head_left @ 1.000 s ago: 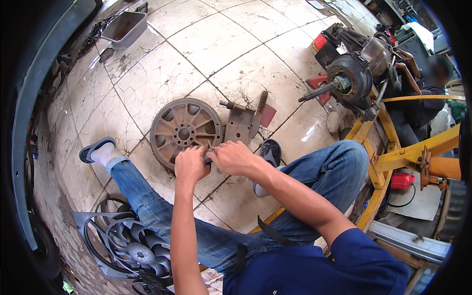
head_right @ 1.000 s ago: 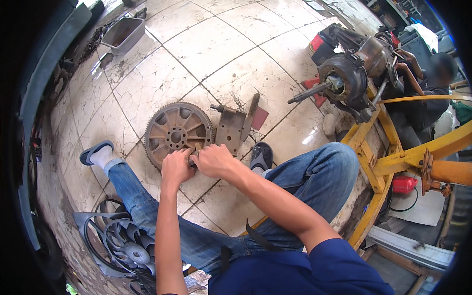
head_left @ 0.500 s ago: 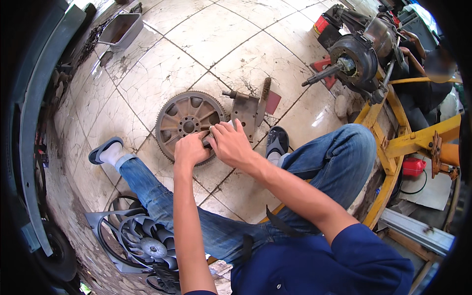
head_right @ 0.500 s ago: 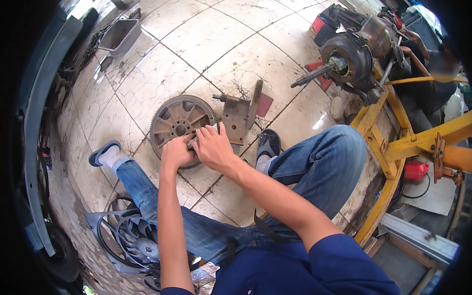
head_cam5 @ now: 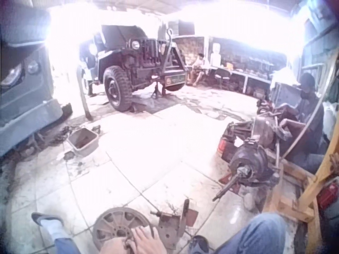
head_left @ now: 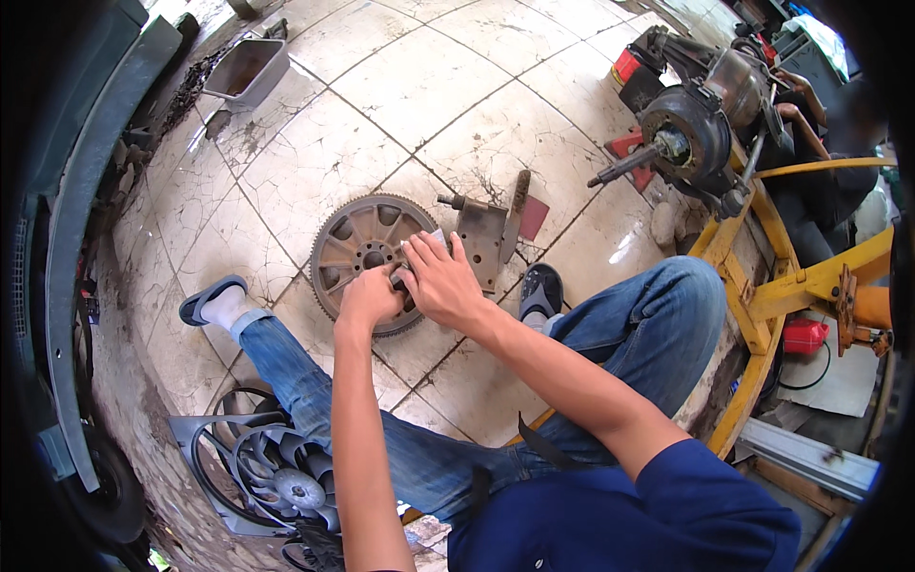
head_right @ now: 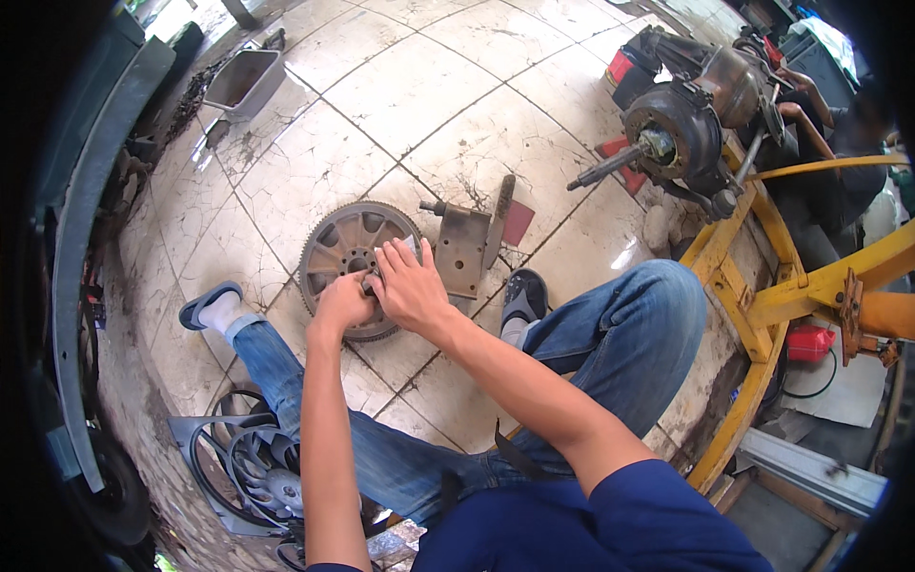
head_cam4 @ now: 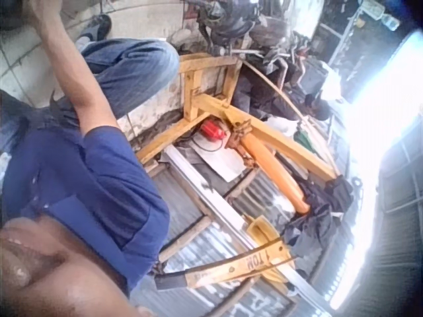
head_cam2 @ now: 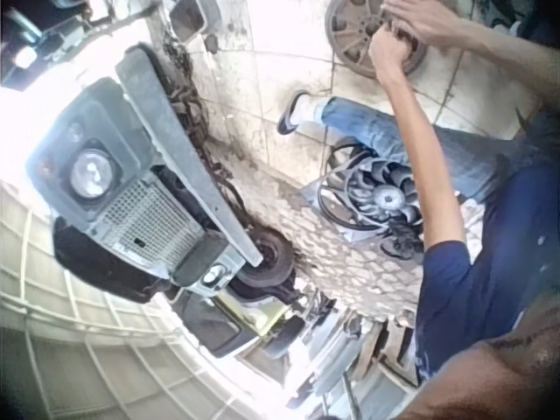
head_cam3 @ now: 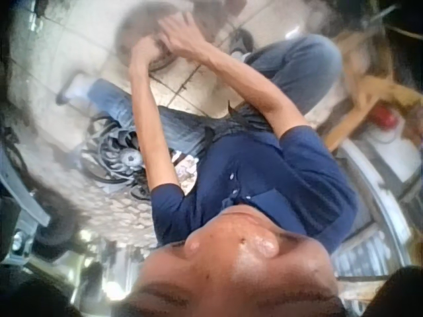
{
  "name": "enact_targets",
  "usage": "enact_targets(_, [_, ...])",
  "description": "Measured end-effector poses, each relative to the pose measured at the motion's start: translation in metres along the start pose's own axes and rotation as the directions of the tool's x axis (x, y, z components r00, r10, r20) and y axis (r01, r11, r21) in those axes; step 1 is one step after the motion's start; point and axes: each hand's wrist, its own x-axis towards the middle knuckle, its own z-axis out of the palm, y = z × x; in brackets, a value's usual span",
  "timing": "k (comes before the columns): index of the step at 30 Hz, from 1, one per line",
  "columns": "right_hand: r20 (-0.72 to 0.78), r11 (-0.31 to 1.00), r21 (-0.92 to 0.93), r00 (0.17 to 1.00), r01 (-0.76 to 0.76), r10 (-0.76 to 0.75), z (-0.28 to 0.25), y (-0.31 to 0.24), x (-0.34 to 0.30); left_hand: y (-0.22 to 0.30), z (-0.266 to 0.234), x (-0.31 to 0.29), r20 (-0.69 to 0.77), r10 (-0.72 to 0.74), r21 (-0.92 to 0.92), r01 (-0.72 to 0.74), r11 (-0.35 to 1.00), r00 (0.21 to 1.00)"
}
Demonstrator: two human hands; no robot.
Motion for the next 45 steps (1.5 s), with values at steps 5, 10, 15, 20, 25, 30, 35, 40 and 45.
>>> enact_targets(5, [0.043,0.999,0.026,0.998,-0.047,0.046,0.000,0.001,0.003,0.009,-0.004,-0.009,0.009,0.059,0.109,-0.059,0.992,0.998])
enact_targets(10, [-0.061,0.996,0.093,0.998,0.017,-0.011,-0.002,-0.001,-0.043,0.002,0.009,-0.019,-0.007,0.145,0.208,-0.140,0.968,0.989])
enact_targets(15, [-0.084,0.993,0.099,0.995,0.058,-0.050,-0.003,0.008,-0.042,0.000,0.028,-0.025,-0.095,0.133,0.125,-0.120,0.985,0.987])
enact_targets(20, [-0.100,0.984,0.159,0.993,0.080,-0.065,-0.001,0.011,-0.012,-0.002,0.013,-0.006,-0.047,0.046,0.104,-0.040,0.994,0.998])
enact_targets(25, [-0.036,0.965,0.259,0.999,0.038,-0.030,-0.001,0.014,0.014,-0.014,0.004,0.015,-0.038,0.044,0.103,-0.040,0.994,0.998])
enact_targets(30, [0.041,0.941,0.335,0.998,0.032,-0.049,-0.011,0.023,0.024,-0.005,0.003,0.013,-0.055,0.014,0.075,-0.010,0.997,0.998])
enact_targets(35, [0.027,0.925,0.367,0.993,0.093,-0.111,-0.022,0.020,0.026,-0.012,0.008,0.006,-0.112,0.050,0.002,-0.050,0.999,0.992])
enact_targets(40, [-0.045,0.932,0.351,0.995,0.096,-0.086,-0.020,0.020,0.017,-0.008,0.012,0.004,-0.084,0.054,0.015,-0.053,0.998,0.995])
enact_targets(45, [-0.016,0.932,0.356,0.997,0.073,-0.073,-0.023,0.027,0.009,0.006,0.015,0.000,-0.104,0.124,0.087,-0.115,0.990,0.987])
